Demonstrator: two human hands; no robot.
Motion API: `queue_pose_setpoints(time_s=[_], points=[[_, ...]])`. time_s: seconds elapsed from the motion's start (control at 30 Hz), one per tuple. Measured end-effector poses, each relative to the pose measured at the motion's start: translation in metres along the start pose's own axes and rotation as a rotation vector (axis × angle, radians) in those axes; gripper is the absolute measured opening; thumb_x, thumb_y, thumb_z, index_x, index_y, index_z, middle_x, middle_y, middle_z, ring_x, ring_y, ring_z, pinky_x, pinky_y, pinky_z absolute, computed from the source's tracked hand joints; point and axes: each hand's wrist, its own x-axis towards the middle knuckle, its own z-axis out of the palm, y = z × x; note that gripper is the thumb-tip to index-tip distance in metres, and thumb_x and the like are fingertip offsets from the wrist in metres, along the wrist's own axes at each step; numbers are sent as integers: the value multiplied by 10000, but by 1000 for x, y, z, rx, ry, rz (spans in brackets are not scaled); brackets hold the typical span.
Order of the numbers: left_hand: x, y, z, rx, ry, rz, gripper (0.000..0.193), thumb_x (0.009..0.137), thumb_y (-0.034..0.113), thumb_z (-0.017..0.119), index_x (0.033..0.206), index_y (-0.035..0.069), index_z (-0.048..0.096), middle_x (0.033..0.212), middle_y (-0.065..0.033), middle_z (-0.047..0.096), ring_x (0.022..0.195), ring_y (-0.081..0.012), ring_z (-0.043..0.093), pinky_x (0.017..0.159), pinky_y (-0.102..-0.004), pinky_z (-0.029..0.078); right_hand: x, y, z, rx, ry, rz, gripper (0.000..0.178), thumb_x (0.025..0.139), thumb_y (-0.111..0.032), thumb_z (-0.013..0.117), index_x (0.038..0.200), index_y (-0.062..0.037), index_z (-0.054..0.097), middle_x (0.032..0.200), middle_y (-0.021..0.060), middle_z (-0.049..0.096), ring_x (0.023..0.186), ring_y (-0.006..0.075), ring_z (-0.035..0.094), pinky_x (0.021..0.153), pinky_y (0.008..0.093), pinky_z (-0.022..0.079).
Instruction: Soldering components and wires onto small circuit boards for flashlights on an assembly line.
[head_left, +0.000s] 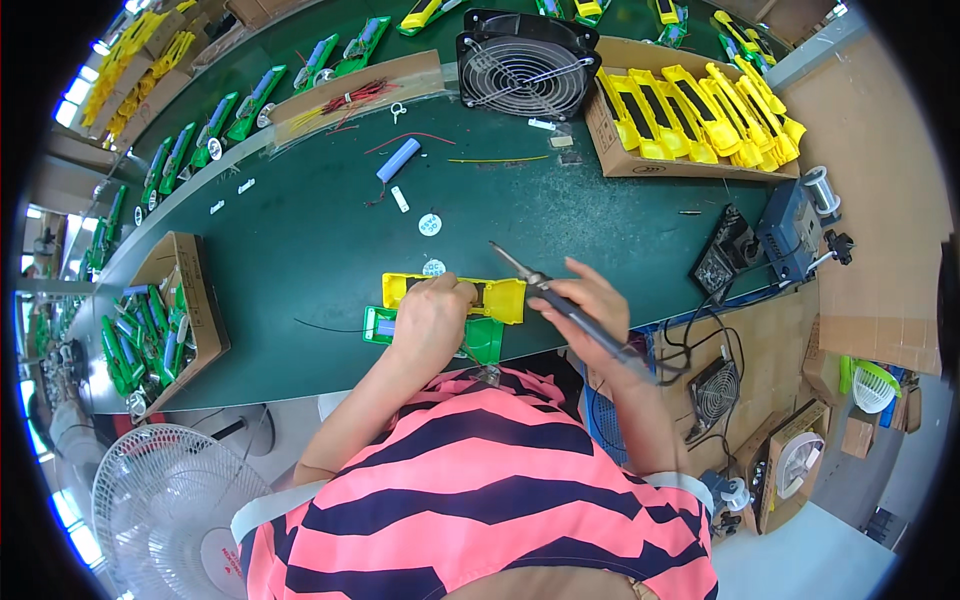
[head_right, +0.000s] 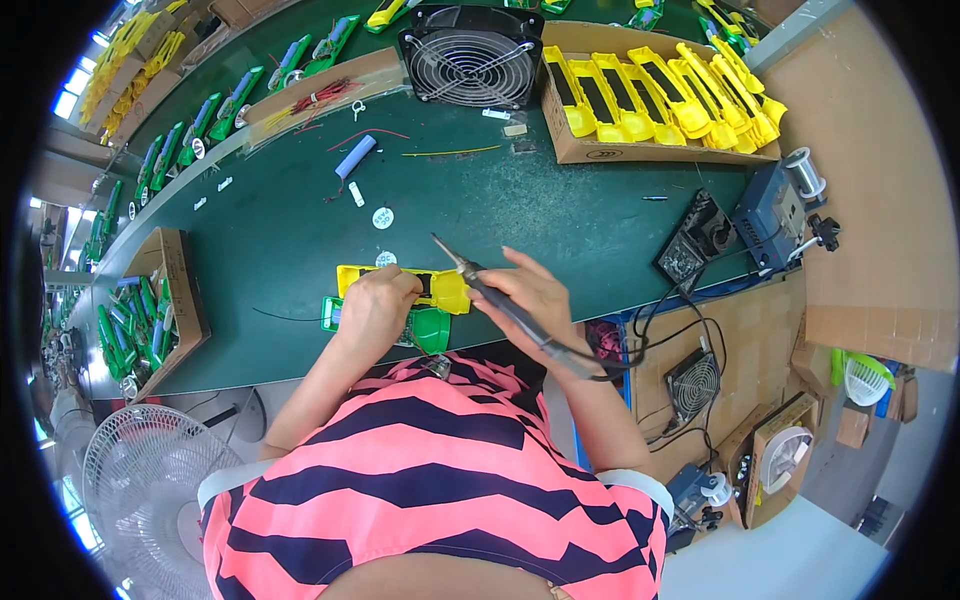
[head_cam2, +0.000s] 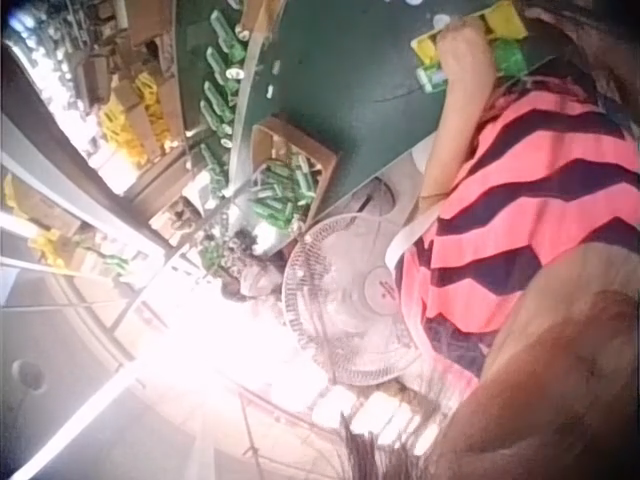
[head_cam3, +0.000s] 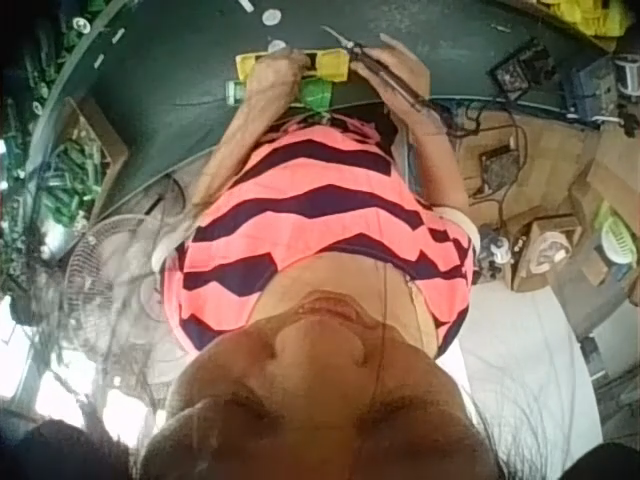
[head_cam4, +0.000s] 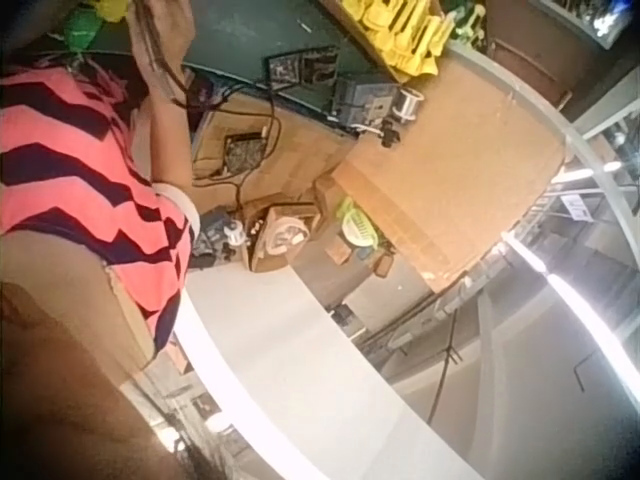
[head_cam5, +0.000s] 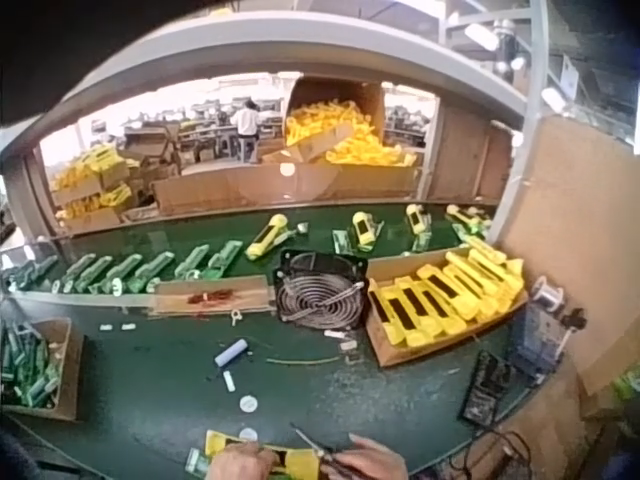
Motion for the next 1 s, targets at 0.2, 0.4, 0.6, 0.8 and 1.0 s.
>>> queue_pose_setpoints(time_s=[0.2,0.4,0.6,0.8,1.0], points=[[2,0,-3,-24,-35,10,42,668,39,595,697,34,624,673,-101,553,633,-267,574,579,-349,457,-7,-3,-14,650,118,488,154,754,-55,630,870,34,578,769,92,618,661,133,610,618,255,497],[4,2,-2,11,-73,39,87,598,0,555,670,15,601,672,-147,533,633,-287,575,598,-366,465,-8,6,1,628,56,511,145,763,-55,612,876,29,578,775,82,603,610,127,617,515,210,484],[4,3,-4,39,-86,41,102,609,8,552,694,16,606,674,-147,533,638,-286,576,601,-366,466,-14,5,10,565,46,531,133,783,-12,576,906,32,552,743,100,608,600,131,604,554,230,483],[4,5,-3,85,-86,38,75,647,26,552,688,27,615,665,-127,533,625,-275,573,586,-363,464,-21,4,12,621,115,538,171,788,-76,602,909,37,558,802,92,608,647,130,618,554,220,491],[5,7,-4,91,-139,1,105,617,20,552,701,20,615,690,-144,541,653,-280,582,612,-367,472,-29,-8,7,653,241,454,150,810,-57,570,925,38,560,747,90,618,649,126,614,585,217,486]])
